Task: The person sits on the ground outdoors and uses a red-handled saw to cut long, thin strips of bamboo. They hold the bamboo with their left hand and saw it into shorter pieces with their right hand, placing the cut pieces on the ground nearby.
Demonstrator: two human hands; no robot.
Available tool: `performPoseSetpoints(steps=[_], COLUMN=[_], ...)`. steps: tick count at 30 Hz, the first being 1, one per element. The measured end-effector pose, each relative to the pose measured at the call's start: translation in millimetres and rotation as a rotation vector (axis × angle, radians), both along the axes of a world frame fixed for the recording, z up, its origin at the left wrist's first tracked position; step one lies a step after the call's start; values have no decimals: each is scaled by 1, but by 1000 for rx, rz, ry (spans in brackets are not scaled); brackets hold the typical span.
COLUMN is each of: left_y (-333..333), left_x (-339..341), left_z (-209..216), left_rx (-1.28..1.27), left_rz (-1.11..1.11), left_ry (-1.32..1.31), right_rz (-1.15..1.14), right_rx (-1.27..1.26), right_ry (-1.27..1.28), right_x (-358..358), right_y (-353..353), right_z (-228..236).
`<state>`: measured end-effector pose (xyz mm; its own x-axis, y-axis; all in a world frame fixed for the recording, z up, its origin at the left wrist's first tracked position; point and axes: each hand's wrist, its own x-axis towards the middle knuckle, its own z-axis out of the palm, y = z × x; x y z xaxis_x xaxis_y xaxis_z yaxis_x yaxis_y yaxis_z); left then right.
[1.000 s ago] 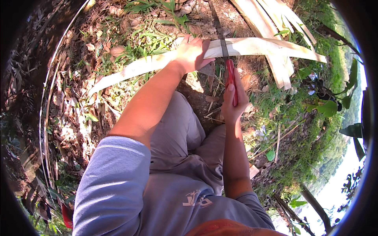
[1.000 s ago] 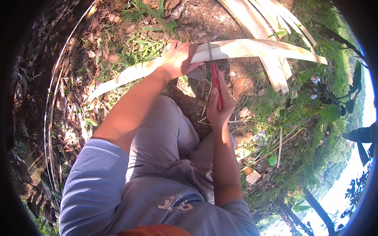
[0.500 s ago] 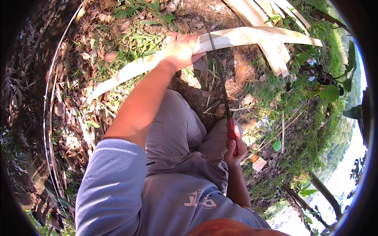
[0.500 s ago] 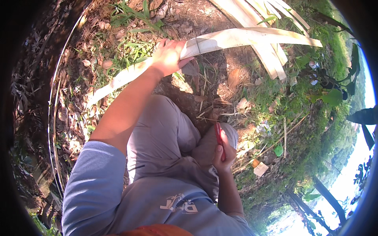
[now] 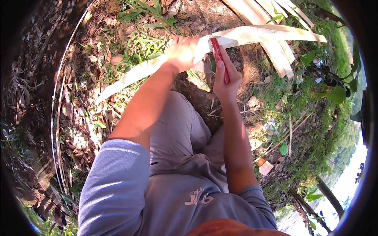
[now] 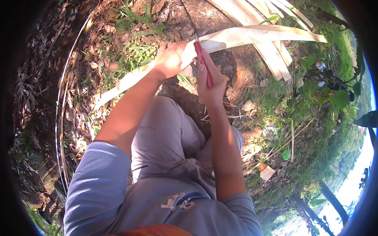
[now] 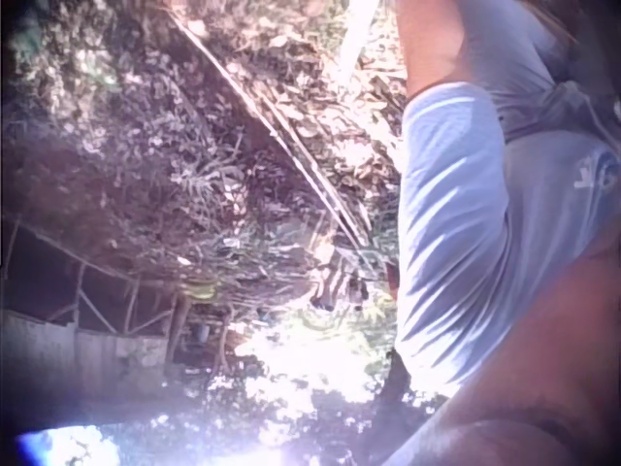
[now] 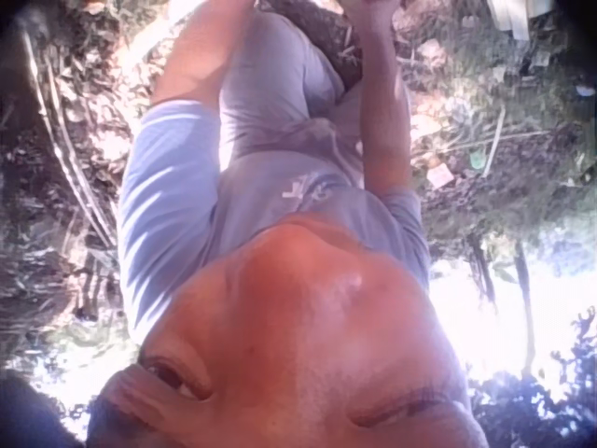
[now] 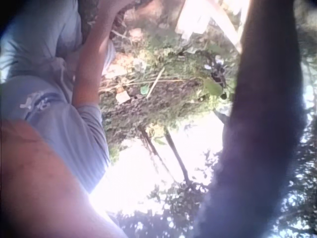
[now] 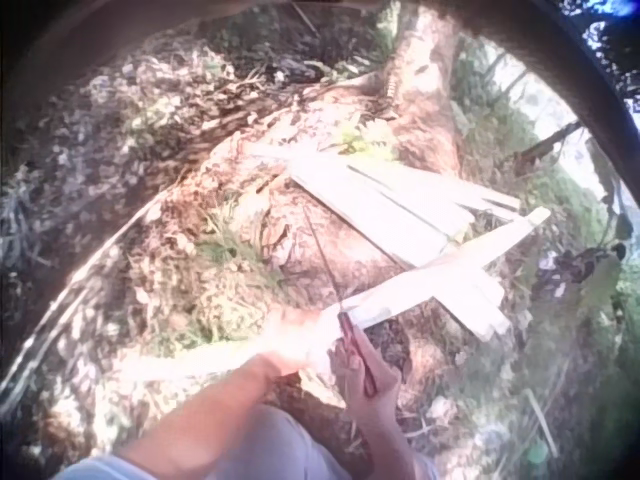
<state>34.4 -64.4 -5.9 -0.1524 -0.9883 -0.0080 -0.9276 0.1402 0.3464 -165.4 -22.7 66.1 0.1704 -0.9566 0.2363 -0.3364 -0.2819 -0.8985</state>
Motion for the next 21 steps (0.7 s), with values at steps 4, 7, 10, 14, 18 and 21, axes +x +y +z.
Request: performPoseSetpoints(steps=[4,7,10,14,18,21], left_y=[0,-1,2,2,6,4], left_x=[4,3,2,2,5,5], left_z=[-7,-3,1,-2,-12,-3], left_rx=[-98,-68,-46,-84,-119,-64], left_rz=[10,13,12,-7,-38,-21], left_ry=[71,69,60,30,26,53], right_rz=[-10,-64,-37,-24,-58,-29], right_rx=[21,34,227,204,103,20], right_ry=[-4,187,279,280,208,61], right_x=[-38,-95,-137,-155,-87,-23], right_y=[43,120,184,217,129,33], right_z=[-21,-24,24,51,16,-5])
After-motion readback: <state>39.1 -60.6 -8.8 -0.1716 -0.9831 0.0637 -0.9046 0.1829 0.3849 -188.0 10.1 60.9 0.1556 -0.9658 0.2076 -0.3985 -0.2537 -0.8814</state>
